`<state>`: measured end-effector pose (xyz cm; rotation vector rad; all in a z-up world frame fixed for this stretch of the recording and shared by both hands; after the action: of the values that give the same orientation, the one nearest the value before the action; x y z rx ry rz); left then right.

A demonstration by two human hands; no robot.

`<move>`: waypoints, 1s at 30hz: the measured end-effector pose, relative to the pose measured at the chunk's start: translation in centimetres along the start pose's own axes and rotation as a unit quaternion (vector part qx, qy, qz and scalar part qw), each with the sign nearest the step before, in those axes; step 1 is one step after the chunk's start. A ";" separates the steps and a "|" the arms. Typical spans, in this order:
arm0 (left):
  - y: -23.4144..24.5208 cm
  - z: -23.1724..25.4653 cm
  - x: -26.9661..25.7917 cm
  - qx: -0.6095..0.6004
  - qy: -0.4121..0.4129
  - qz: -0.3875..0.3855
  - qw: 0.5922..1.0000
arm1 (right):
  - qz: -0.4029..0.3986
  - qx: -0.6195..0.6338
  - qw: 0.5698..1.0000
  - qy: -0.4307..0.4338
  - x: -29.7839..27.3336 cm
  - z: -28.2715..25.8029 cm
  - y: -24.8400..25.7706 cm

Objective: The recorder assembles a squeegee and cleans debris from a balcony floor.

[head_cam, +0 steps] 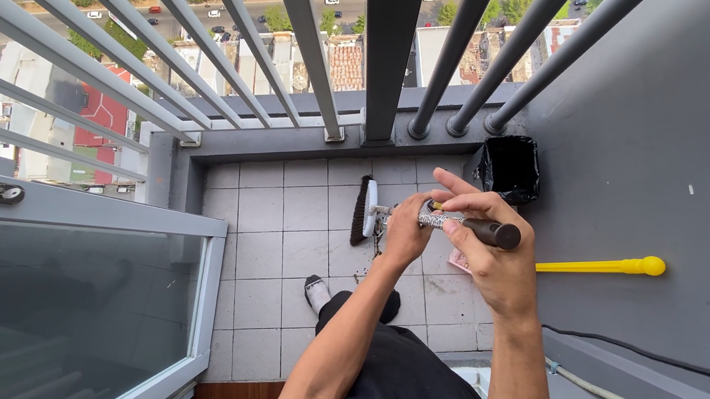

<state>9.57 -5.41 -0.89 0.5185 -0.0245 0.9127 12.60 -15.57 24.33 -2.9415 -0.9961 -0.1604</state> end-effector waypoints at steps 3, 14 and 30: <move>-0.9 0.5 0.0 -0.003 0.004 -0.019 1.000 | 0.000 0.005 1.000 0.000 -0.1 -0.5 0.2; -2.1 2.7 0.2 0.001 -0.005 -0.061 0.998 | 0.058 0.043 0.997 0.041 -0.9 -1.5 1.9; 3.2 -2.4 1.0 0.086 0.080 -0.065 0.991 | 0.099 0.105 0.990 0.008 -1.3 1.0 -0.9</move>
<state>7.34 -2.02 -1.45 0.5987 0.2332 0.8299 11.08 -15.59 23.23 -2.8173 -0.6673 -0.0700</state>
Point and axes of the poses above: each hand's wrist, its own x-axis towards the middle knuckle, its own y-axis out of the back of the hand, z = x × y, the point moved 4 cm from there along x, towards the middle knuckle, and after that the axes turned 8 degrees about z, right-handed, at the moved point
